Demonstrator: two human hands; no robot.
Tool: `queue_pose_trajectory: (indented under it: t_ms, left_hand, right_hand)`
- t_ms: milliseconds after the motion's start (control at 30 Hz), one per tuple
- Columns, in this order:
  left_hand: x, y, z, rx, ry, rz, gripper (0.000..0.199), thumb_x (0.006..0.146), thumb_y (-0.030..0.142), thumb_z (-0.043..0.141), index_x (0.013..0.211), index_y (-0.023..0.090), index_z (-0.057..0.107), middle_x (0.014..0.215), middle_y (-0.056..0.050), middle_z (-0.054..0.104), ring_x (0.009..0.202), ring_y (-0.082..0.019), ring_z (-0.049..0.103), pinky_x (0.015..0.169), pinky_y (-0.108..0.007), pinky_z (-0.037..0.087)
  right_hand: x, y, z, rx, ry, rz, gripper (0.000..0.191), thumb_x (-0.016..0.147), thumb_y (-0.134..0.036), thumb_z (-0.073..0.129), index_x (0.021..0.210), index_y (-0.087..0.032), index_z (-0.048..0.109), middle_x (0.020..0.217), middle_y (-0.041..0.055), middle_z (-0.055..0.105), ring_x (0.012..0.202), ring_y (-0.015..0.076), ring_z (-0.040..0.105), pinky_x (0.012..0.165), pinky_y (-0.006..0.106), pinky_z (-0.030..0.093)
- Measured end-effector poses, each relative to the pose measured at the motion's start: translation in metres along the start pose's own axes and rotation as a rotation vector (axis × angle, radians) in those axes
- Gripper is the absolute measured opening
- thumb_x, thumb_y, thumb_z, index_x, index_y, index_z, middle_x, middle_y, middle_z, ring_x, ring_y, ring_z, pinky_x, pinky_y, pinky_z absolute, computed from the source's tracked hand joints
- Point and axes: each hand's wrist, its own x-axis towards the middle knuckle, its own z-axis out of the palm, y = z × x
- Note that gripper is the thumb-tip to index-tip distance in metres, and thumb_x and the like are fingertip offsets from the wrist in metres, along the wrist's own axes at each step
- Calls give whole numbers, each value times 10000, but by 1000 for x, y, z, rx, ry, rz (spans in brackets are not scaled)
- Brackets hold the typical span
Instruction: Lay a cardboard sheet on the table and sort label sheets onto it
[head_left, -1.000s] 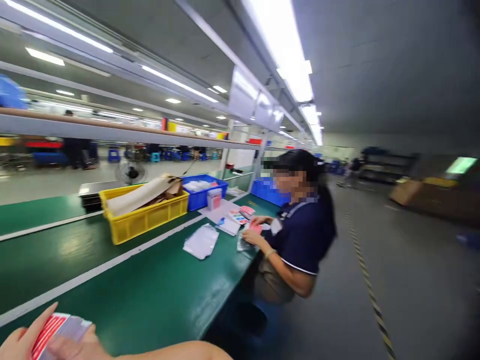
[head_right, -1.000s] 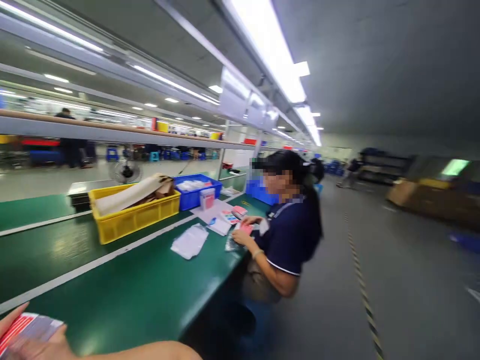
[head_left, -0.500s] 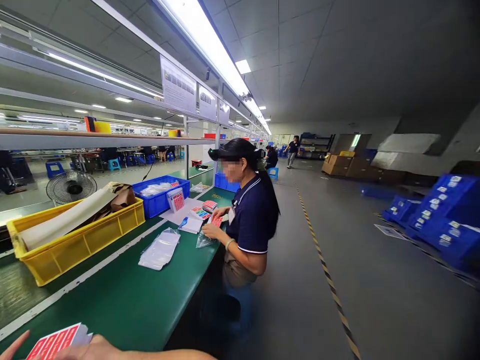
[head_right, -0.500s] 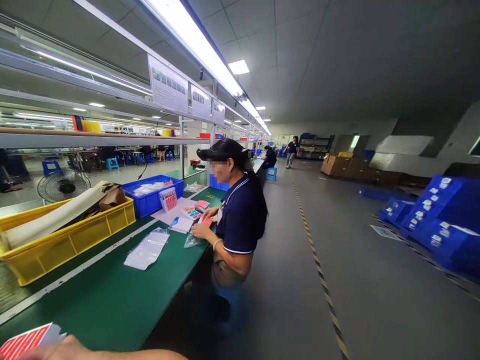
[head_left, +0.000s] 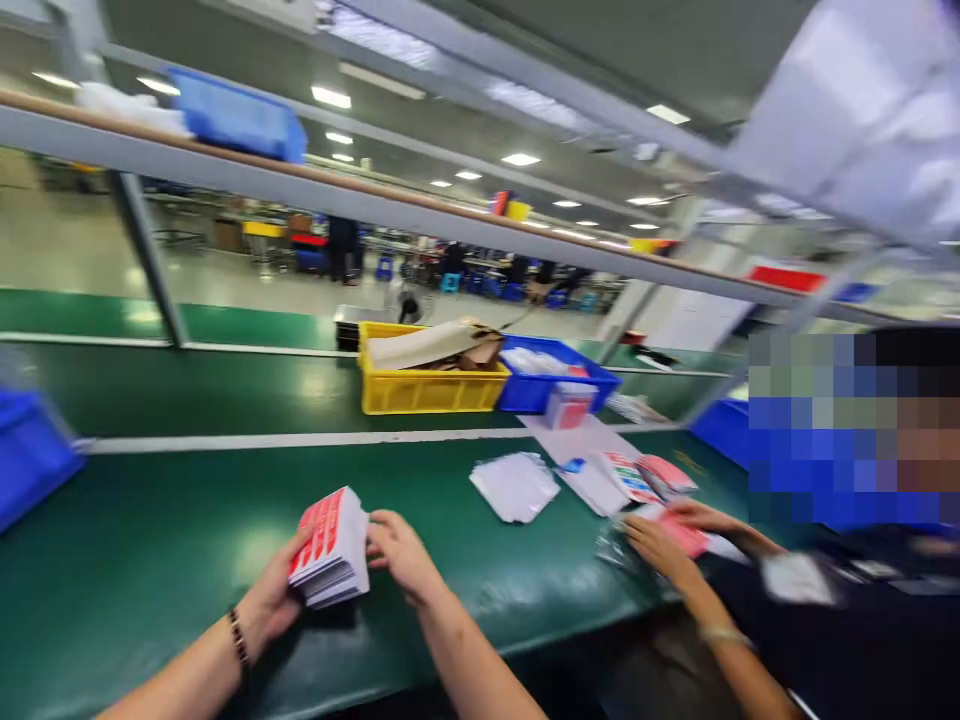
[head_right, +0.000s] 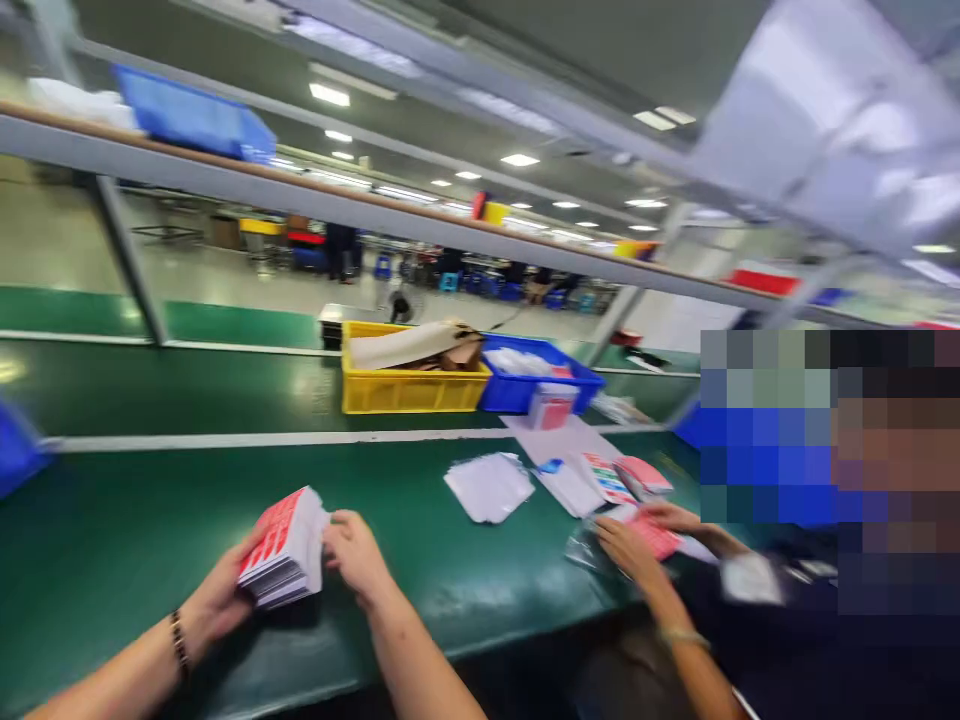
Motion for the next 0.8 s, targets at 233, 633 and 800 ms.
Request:
queue_pose_trajectory:
  t_ms: [233,633,800]
  left_hand:
    - [3,1,-31,46,-20,78,431,608,479,750,839,130,650,810,-84,709,762,-221,668,751,-300,506]
    - [-7,6,-49,-170,-46,41,558,443,442,862,800,62,662,781,-116,711,679,-195,659,683,-272,503]
    - [-10,7,-48,-153,-92,22,585,434,439,869,820,50,663,812,-140,709,666,-190,654,674,-277,503]
  right_hand:
    - [1,-5,19,-402,-94,-389,163,746,-292,511,841,-167,559,890,49,543,833,163,507,719,269,400]
    - [13,-5,34,-475,-222,-298,51,690,-207,538,718,-166,529,731,12,518,685,137,452,646,241,357]
    - [17,-8,28,-522,-288,-348,136,723,-251,518,623,-162,493,734,24,521,723,145,463,669,239,349]
